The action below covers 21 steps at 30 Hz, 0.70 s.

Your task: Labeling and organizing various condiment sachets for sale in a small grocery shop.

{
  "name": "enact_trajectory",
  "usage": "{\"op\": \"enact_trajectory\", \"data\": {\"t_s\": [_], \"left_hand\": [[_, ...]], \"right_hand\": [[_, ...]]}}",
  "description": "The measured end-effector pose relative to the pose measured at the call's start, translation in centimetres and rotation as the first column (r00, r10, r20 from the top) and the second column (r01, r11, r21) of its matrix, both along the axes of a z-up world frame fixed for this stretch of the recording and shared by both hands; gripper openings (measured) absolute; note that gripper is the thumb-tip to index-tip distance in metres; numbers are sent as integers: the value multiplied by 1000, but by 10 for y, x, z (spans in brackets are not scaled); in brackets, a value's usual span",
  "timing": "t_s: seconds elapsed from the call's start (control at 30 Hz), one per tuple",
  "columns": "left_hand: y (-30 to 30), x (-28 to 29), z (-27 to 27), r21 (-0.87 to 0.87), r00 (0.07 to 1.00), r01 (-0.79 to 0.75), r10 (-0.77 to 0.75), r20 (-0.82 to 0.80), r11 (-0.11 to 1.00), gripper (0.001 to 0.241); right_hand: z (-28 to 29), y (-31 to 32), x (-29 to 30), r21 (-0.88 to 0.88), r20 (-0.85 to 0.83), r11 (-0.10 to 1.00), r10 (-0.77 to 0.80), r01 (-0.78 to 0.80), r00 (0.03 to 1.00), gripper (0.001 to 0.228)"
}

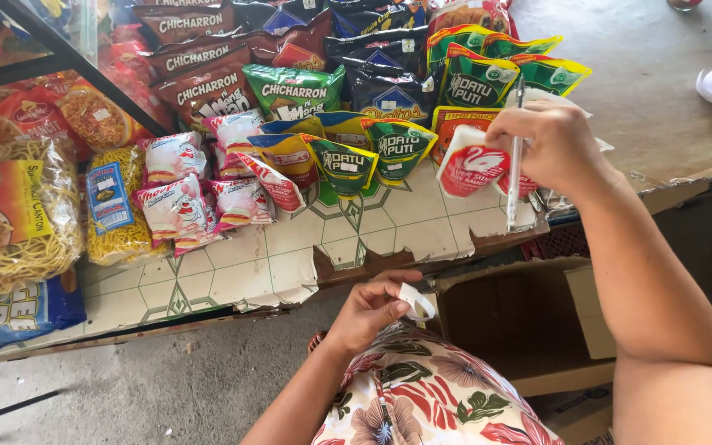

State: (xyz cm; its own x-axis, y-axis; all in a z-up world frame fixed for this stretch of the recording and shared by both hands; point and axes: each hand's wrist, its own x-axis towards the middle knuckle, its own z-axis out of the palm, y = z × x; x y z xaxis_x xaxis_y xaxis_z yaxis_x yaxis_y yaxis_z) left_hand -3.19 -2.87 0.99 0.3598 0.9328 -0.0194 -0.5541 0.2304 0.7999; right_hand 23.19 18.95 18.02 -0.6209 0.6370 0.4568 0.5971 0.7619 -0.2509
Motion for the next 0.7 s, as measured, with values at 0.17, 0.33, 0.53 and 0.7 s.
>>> {"op": "enact_trajectory", "data": {"t_s": [0.17, 0.33, 0.53, 0.7], "left_hand": [[1, -3, -5, -14, 1000, -19, 19, 0, 1000, 9], [2, 0, -5, -33, 1000, -20, 19, -12, 999, 9], [-4, 1, -8, -48, 999, -49, 49, -6, 998, 8], [-25, 3, -9, -105, 998, -70, 69, -9, 992, 9]], "right_hand": [[3, 11, 6, 56, 19, 998, -18, 17, 1000, 20], [3, 9, 10, 37, 9, 999, -18, 18, 1000, 20], [35, -29, -6, 189, -112, 981, 59, -37, 992, 17], [-3, -73, -20, 126, -493, 990, 111, -56, 863, 13]]}}
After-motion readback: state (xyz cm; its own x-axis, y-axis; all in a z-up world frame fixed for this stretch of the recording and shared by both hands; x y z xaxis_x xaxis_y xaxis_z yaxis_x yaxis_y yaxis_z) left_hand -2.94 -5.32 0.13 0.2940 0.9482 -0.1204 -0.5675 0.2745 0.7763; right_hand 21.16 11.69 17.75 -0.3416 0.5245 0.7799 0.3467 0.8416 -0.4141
